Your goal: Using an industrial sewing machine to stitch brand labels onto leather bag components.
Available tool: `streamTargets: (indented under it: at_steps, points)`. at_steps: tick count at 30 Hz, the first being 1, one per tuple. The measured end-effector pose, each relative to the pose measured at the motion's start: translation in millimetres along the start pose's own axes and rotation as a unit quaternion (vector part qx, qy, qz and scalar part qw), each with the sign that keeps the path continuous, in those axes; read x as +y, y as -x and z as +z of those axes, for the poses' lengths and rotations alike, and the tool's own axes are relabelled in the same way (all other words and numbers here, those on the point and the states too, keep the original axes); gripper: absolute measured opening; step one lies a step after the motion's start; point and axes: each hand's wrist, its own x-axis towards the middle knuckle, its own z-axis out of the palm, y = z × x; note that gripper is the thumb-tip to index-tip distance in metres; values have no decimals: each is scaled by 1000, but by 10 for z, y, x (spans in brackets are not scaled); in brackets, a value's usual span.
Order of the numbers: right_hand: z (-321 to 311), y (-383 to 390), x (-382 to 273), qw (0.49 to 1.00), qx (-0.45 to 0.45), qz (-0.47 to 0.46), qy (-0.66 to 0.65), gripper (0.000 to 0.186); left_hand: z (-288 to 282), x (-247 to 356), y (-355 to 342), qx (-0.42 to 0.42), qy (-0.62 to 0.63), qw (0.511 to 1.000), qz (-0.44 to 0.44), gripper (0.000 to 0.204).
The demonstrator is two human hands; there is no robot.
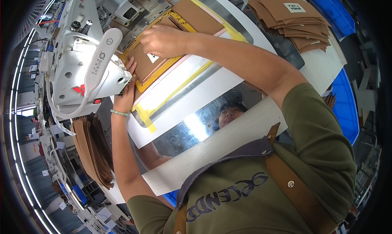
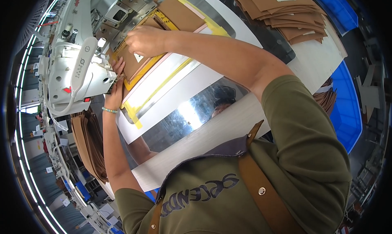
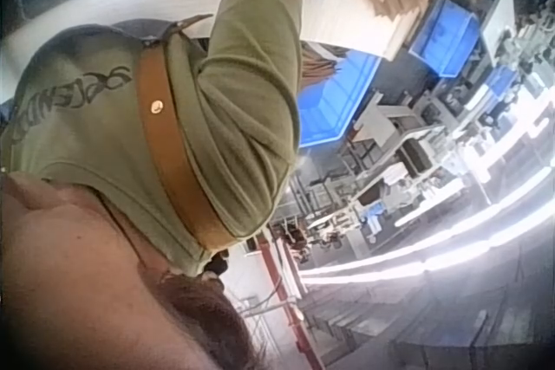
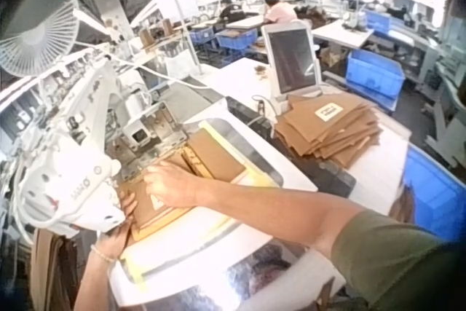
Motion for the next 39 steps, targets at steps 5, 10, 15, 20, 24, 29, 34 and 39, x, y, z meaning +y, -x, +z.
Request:
streamTargets:
  at_steps: [5, 10, 15, 20, 24, 29, 34, 39]
  points:
    - [-13, 26, 1, 1000, -15, 20, 8, 9, 55, -28, -37, 3, 30, 1000, -6, 41]
    - [-12, 47, 30, 999, -11, 29, -9, 8, 35, -103, -56, 45, 80, 996, -6, 39]
    - [-47, -47, -30, 995, 28, -64, -72, 11, 105, -241, 41, 96, 86, 991, -41, 38]
    - [52, 1, 5, 999, 11, -27, -23, 12, 67, -171, 21, 60, 80, 995, -19, 35]
    - [35, 50, 20, 1000, -8, 18, -10, 12, 103, -61, -61, 67, 56, 996, 9, 33]
    - [-140, 18, -39, 997, 37, -62, 24, 9, 282, -487, 41, 134, 149, 980, -15, 31]
    - [-70, -68, -123, 991, 61, -113, 34, 9, 374, -1375, 524, 194, -29, 980, -42, 40]
    - [20, -45, -111, 1000, -24, 5, 17, 14, 305, -1254, 547, 164, -25, 986, -32, 35]
